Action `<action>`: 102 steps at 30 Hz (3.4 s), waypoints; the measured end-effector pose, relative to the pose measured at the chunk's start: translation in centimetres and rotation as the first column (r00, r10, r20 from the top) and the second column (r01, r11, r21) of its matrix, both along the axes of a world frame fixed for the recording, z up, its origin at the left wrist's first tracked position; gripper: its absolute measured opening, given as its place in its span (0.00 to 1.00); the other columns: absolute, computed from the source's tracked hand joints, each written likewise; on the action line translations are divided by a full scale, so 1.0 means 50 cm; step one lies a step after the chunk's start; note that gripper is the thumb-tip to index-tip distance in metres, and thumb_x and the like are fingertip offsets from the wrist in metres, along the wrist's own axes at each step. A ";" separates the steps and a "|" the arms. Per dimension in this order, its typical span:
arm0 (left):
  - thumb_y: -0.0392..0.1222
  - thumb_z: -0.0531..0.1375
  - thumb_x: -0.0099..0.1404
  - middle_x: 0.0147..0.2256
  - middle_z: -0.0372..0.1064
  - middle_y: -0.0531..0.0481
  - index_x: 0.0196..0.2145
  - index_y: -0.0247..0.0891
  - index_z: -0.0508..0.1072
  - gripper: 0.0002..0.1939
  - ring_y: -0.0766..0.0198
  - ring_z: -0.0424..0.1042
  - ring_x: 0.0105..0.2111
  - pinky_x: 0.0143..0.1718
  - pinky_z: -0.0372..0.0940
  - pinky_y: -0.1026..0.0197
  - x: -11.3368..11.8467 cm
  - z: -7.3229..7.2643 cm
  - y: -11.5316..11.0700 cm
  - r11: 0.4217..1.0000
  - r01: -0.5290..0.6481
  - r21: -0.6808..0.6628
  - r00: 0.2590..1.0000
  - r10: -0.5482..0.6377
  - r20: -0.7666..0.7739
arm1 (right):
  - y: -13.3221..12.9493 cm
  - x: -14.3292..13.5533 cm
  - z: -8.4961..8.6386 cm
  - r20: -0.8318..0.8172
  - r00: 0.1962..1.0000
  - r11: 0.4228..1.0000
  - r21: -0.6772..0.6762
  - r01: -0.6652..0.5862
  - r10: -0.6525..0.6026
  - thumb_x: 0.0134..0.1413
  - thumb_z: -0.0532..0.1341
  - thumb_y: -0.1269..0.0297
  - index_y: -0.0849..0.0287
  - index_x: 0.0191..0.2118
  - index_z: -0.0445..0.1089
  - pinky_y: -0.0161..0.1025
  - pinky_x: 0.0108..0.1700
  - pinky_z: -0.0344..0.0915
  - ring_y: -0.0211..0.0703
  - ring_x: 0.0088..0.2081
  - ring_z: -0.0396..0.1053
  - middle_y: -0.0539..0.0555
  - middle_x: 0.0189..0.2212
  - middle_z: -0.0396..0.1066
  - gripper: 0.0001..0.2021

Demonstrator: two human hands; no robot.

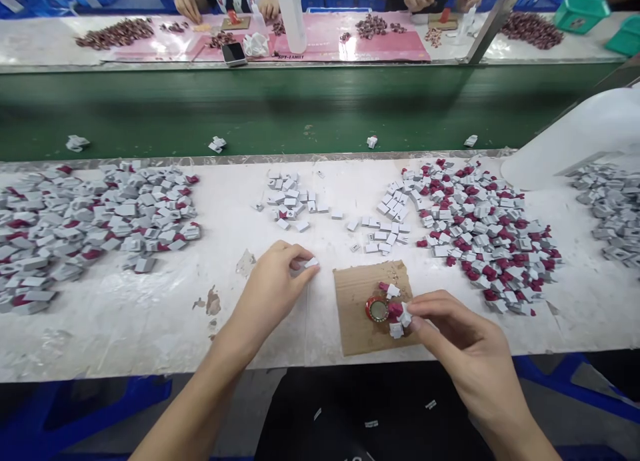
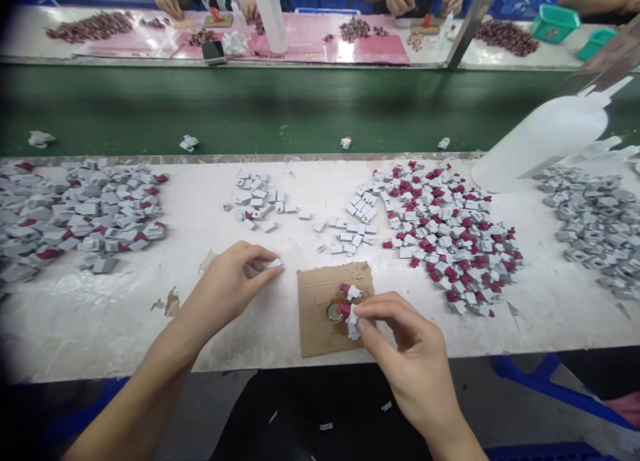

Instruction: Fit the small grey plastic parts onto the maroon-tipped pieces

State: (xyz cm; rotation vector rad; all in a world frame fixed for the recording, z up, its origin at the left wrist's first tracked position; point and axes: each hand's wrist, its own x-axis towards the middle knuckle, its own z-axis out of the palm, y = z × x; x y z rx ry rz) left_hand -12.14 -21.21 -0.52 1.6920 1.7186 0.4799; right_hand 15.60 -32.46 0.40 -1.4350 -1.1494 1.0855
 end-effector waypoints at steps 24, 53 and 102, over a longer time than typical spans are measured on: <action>0.47 0.77 0.68 0.41 0.88 0.43 0.48 0.38 0.85 0.16 0.54 0.87 0.42 0.50 0.80 0.54 0.148 0.038 -0.022 0.894 0.280 -0.349 0.441 0.203 0.874 | 0.097 -0.013 0.013 -0.327 0.944 0.999 0.014 0.050 -0.042 0.67 0.75 0.60 0.41 0.45 0.90 0.43 0.45 0.83 0.48 0.45 0.83 0.51 0.42 0.84 0.05; 0.37 0.68 0.66 0.37 0.80 0.45 0.37 0.40 0.76 0.04 0.53 0.80 0.41 0.47 0.77 0.51 -0.038 0.012 0.398 0.904 -0.363 0.228 0.916 0.301 0.266 | 0.708 -0.272 -0.001 0.714 0.662 0.952 -0.017 -0.307 0.227 0.75 0.68 0.63 0.57 0.66 0.75 0.61 0.64 0.75 0.58 0.63 0.76 0.63 0.67 0.73 0.19; 0.37 0.60 0.74 0.62 0.72 0.31 0.42 0.40 0.80 0.08 0.32 0.63 0.65 0.64 0.59 0.33 0.040 -0.018 0.156 0.914 0.111 0.390 0.884 0.089 -0.458 | 0.052 0.097 -0.023 0.540 0.840 0.994 0.112 -0.005 -0.057 0.71 0.67 0.52 0.46 0.53 0.84 0.50 0.45 0.86 0.58 0.46 0.87 0.56 0.49 0.88 0.12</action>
